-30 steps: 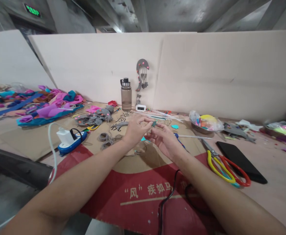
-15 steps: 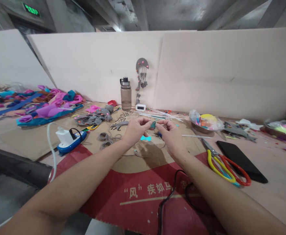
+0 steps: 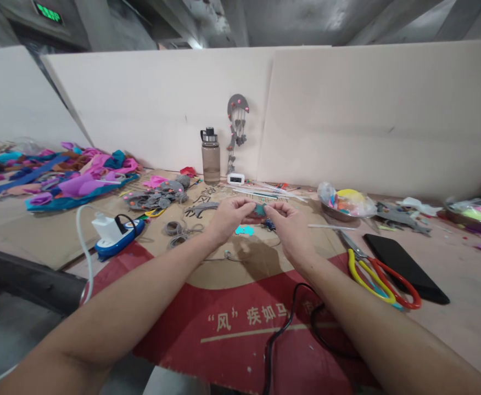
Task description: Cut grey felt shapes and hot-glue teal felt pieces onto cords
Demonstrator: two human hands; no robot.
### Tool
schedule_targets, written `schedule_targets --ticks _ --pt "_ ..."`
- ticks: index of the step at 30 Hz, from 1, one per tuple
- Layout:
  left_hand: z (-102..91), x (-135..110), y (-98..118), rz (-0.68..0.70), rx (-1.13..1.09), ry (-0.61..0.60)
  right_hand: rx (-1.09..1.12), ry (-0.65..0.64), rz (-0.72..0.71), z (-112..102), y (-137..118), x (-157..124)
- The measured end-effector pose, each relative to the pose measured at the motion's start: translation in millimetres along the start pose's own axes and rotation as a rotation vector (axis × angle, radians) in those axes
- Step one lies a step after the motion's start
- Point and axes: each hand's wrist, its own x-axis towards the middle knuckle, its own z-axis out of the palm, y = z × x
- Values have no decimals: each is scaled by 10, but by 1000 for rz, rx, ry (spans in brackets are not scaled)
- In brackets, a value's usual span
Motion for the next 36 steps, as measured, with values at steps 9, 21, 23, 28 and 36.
schedule_targets --ticks 9,21,23,28,36 --pt "1 -20 8 -24 163 24 -108 -11 -25 -18 -65 -41" --pt "19 -30 49 -15 240 1 -107 -19 -62 -4 -43 -43" --pt "21 -36 57 -6 260 6 -133 -28 -79 -4 -36 -53" --pt "-14 -9 16 45 328 35 -211 -64 -137 -21 66 -46" --pt "-236 121 -66 124 386 254 -329 -195 -214 -38 149 -54"
